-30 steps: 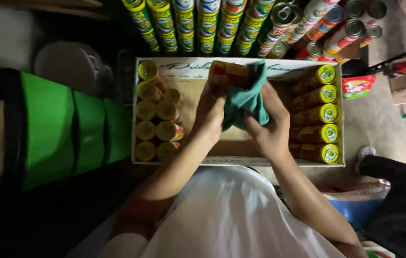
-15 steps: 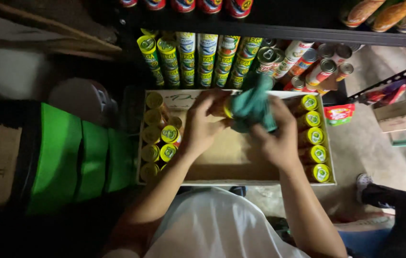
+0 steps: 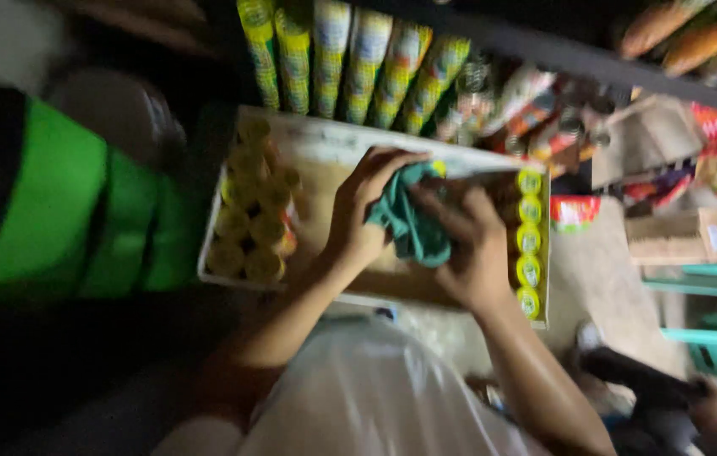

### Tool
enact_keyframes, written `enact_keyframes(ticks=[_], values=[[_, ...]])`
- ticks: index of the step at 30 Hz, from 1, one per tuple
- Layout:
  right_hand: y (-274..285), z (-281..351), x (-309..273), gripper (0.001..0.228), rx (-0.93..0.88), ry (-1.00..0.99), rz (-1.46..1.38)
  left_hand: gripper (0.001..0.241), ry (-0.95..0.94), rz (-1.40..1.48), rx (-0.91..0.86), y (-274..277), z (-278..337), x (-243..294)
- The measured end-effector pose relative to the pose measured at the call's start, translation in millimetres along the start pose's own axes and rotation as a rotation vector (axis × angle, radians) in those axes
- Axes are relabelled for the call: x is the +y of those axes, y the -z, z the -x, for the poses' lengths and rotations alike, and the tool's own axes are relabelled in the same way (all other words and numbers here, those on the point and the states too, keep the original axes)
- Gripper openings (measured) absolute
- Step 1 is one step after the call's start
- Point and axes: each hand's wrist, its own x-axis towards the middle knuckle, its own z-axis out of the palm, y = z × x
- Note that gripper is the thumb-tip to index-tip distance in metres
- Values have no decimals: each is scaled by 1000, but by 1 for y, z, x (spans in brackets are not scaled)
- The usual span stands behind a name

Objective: The person is wiping down canned sardines with a cloth and organizing them onto a storage shelf.

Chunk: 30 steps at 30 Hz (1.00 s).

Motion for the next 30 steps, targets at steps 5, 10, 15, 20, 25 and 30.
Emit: enact_keyframes(ticks=[5, 10, 15, 20, 25, 30], values=[[2, 4, 13, 61, 53, -125, -42, 56, -72, -30, 20, -5, 1, 3], [0, 20, 26, 60, 18, 7, 59, 43, 73, 55, -3, -4, 5, 7], [-7, 38, 32, 37, 185, -142, 28, 49, 54, 24, -183, -5, 10, 16], [-31, 70, 66, 26, 193, -249, -295, 57, 23, -42, -140, -2, 16, -14], [-38, 62, 73, 30, 464, -523, -218, 57, 78, 126, -204, 20, 10, -31], [-45, 58, 74, 75, -157, -258, -76, 67, 227, 401, -213, 20, 5, -48]])
